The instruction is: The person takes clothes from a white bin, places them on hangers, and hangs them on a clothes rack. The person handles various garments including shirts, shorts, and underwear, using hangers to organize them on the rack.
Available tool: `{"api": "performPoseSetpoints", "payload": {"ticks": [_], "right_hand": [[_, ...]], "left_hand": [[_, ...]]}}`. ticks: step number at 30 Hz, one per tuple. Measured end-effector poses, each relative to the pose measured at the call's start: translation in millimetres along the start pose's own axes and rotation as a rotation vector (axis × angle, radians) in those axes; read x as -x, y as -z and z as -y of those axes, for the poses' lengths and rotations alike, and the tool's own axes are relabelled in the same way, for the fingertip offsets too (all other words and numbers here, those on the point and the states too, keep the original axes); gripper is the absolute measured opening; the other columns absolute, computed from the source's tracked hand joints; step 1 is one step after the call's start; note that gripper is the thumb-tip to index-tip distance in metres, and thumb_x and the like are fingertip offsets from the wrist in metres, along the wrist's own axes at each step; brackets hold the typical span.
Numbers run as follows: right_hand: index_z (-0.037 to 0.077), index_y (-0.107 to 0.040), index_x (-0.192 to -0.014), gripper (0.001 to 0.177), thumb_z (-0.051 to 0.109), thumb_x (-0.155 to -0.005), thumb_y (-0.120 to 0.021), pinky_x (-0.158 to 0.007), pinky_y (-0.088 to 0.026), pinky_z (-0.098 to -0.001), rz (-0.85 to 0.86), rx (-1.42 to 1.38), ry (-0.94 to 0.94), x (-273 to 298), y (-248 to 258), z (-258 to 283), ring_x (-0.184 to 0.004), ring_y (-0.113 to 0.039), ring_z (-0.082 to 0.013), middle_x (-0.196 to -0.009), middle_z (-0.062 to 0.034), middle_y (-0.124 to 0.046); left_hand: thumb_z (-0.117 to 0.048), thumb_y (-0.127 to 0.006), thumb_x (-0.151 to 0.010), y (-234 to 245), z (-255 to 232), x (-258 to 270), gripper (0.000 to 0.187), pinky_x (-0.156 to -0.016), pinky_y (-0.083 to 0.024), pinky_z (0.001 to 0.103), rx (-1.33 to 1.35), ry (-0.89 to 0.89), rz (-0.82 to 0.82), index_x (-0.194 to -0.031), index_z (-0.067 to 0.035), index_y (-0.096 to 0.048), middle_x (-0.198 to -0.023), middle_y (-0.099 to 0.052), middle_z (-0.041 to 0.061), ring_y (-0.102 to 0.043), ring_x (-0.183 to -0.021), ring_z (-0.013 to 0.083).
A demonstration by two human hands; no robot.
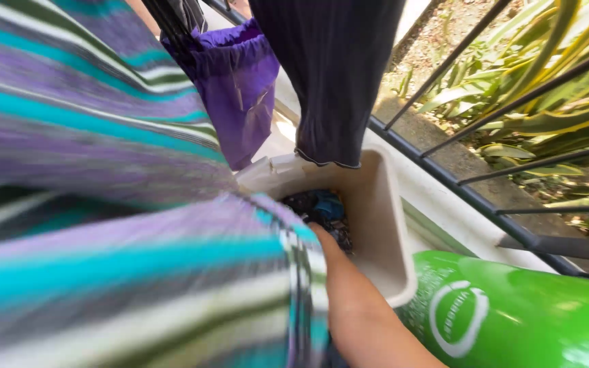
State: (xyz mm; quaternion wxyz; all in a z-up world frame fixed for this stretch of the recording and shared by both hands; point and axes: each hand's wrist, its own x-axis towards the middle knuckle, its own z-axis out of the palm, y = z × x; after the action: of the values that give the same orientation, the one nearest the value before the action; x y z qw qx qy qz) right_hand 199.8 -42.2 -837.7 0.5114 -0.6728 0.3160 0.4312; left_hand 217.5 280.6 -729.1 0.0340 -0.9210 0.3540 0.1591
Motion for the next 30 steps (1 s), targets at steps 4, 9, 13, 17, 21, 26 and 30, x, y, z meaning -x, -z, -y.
{"api": "performPoseSetpoints", "payload": {"ticks": [4,9,13,17,21,26,30], "right_hand": [[0.005,-0.058,-0.085,0.03,0.02,-0.061,-0.067,-0.073,-0.049,-0.0415,-0.171,-0.118,0.034,127.9,10.3,36.4,-0.082,-0.063,-0.03,-0.076,-0.0152,-0.064],[0.009,-0.067,-0.096,0.042,0.012,-0.054,-0.06,-0.075,-0.046,-0.0322,-0.292,-0.373,0.233,331.3,31.3,94.7,-0.081,-0.06,-0.0241,-0.078,-0.0143,-0.062],[0.018,-0.069,-0.081,0.022,0.014,-0.062,-0.058,-0.067,-0.043,-0.0284,-0.263,-0.266,0.371,419.4,42.7,113.1,-0.072,-0.055,-0.0192,-0.072,-0.0076,-0.058],[0.01,-0.063,-0.084,0.022,0.004,-0.065,-0.053,-0.083,-0.041,-0.0348,-0.18,-0.202,0.57,553.5,51.2,154.5,-0.084,-0.051,-0.022,-0.08,-0.0086,-0.058],[0.014,-0.062,-0.088,0.03,-0.003,-0.071,-0.044,-0.059,-0.045,-0.0182,-0.116,-0.462,0.626,650.4,64.5,182.6,-0.064,-0.05,-0.0049,-0.068,0.0052,-0.052],[0.009,-0.06,-0.096,0.019,0.005,-0.083,-0.048,-0.057,-0.045,-0.0205,-0.028,-0.779,0.783,712.5,85.1,197.1,-0.063,-0.056,-0.0084,-0.067,-0.0014,-0.057],[0.013,-0.062,-0.099,0.023,0.013,-0.079,-0.053,-0.062,-0.047,-0.0332,0.042,-1.072,0.824,744.6,109.2,196.5,-0.06,-0.059,-0.0192,-0.071,-0.0083,-0.062]], "left_hand": [[-0.034,-0.058,-0.071,91.5,-32.3,10.3,0.063,-0.1,-0.014,0.062,0.056,0.07,0.128,-0.129,-0.027,-0.036,-0.132,-0.041,-0.003,-0.033,-0.125,0.0207],[-0.033,-0.061,-0.077,305.9,-130.9,50.7,0.051,-0.1,-0.017,0.069,0.104,0.169,0.32,-0.125,-0.02,-0.049,-0.137,-0.036,0.004,-0.014,-0.137,0.0259],[-0.037,-0.061,-0.081,327.0,-154.0,68.5,0.061,-0.098,-0.018,0.069,0.519,0.323,0.29,-0.135,-0.022,-0.038,-0.136,-0.032,0.003,-0.015,-0.133,0.0265],[-0.033,-0.08,-0.06,407.3,-174.6,91.0,0.102,-0.099,-0.033,0.06,1.024,0.335,0.083,-0.141,-0.006,-0.024,-0.133,-0.037,0.021,-0.034,-0.126,0.041],[-0.038,-0.09,-0.037,503.5,-196.1,112.0,0.104,-0.097,-0.036,0.056,1.027,-0.036,-0.266,-0.121,0.004,-0.047,-0.112,-0.052,0.026,-0.046,-0.112,0.0449],[-0.034,-0.085,-0.058,529.0,-211.3,109.7,0.092,-0.1,-0.03,0.059,1.156,0.047,0.018,-0.132,-0.006,-0.038,-0.128,-0.043,0.013,-0.032,-0.125,0.0355],[-0.015,-0.083,-0.061,551.8,-216.4,111.7,0.039,-0.08,-0.05,0.039,1.508,0.008,0.017,-0.096,-0.007,-0.067,-0.087,-0.065,0.012,-0.062,-0.091,0.0282]]}}
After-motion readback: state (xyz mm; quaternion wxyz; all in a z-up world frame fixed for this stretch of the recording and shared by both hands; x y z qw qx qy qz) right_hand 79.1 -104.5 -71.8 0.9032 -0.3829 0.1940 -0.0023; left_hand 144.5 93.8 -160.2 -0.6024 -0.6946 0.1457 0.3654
